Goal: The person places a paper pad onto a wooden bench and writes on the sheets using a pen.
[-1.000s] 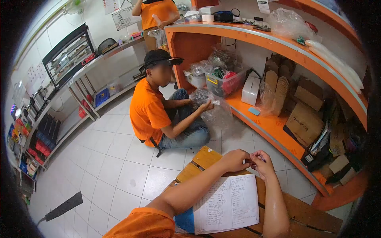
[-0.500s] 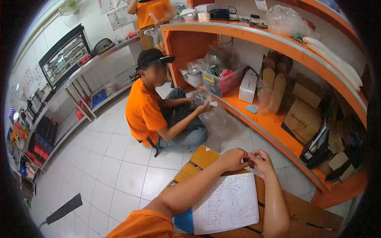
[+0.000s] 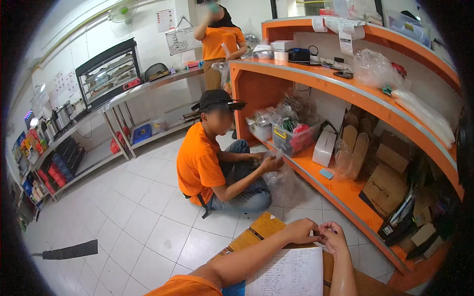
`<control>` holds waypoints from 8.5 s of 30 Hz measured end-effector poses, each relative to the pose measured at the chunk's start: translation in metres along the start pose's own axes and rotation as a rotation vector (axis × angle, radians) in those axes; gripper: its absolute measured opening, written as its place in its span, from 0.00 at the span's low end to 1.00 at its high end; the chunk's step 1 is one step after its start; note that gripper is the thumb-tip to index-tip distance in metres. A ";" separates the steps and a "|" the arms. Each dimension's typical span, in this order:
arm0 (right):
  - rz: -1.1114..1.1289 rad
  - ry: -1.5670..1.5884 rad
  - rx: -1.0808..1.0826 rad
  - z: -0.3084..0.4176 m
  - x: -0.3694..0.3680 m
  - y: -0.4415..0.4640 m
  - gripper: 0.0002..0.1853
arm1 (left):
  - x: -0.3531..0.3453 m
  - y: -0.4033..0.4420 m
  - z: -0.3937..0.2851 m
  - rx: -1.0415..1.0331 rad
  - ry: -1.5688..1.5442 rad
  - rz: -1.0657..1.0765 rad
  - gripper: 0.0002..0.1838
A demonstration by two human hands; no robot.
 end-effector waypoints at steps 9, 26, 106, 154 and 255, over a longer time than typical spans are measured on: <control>0.018 0.059 -0.100 0.009 -0.001 -0.008 0.12 | -0.005 0.003 0.002 -0.003 -0.032 0.037 0.20; 0.061 0.048 -0.145 0.005 0.004 -0.005 0.13 | -0.010 0.008 0.011 -0.037 -0.035 0.066 0.22; 0.111 0.016 -0.078 -0.005 0.010 0.004 0.16 | -0.016 0.007 0.019 -0.071 0.003 0.046 0.25; 0.130 0.048 -0.082 0.006 0.003 -0.002 0.14 | -0.008 0.008 0.012 -0.131 -0.076 -0.006 0.21; 0.162 0.069 -0.159 0.006 0.011 0.001 0.12 | -0.010 0.010 0.013 -0.086 -0.011 0.032 0.25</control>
Point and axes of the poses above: each hand's wrist, its own y-axis towards the middle knuckle, its own x-axis out of the back of the hand, z = x × y, the point moved 2 cm from there along y, towards the middle knuckle
